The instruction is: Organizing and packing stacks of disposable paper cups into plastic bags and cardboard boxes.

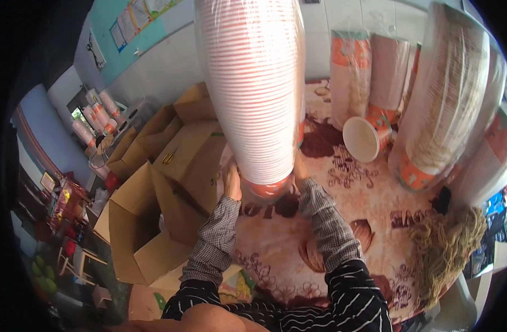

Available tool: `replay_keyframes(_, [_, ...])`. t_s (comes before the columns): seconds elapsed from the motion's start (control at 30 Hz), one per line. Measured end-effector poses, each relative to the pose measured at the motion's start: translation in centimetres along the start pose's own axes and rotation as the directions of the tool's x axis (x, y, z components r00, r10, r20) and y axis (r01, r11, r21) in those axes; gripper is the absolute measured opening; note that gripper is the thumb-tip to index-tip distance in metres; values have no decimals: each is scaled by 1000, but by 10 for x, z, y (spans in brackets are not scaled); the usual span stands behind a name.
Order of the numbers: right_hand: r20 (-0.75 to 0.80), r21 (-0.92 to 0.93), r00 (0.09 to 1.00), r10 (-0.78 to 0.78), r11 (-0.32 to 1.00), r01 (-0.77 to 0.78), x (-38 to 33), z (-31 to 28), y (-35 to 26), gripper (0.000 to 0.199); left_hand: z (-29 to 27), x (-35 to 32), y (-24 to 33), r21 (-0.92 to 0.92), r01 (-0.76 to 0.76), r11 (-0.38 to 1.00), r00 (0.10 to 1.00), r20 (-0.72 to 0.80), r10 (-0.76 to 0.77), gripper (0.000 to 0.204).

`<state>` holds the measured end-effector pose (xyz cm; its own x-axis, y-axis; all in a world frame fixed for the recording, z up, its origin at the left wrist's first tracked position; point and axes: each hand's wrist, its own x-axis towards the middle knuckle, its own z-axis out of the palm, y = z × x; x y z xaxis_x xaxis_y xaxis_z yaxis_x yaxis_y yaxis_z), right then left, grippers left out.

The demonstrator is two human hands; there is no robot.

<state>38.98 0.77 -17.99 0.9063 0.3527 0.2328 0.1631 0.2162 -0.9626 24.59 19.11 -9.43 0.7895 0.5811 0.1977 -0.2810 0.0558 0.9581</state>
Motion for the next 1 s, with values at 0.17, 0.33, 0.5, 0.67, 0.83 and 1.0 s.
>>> replay_keyframes(0.17, [76, 58, 978, 193, 979, -197, -49, 11, -39, 59, -13, -71, 29, 105, -75, 992, 996, -39, 79, 51])
replay_keyframes(0.33, [13, 163, 978, 209, 964, -208, -90, -32, -49, 63, 21, -128, 31, 173, -149, 974, 989, 6, 151, 51])
replay_keyframes(0.5, [68, 90, 977, 200, 975, -205, -132, -24, -85, 65, -11, -168, 7, 120, 106, 987, 984, -156, -87, 49])
replay_keyframes(0.67, [79, -14, 957, 279, 960, -279, -164, -34, -114, 71, 19, -228, 46, 40, 73, 997, 988, -143, -66, 59])
replay_keyframes(0.83, [-19, -10, 943, 332, 943, -333, -197, -23, -144, 50, 11, -250, 48, 65, 60, 996, 984, -170, -48, 61])
replay_keyframes(1.0, [102, 35, 948, 302, 951, -307, -202, -32, -124, 84, -9, -238, 10, 72, -34, 997, 981, -187, 46, 54])
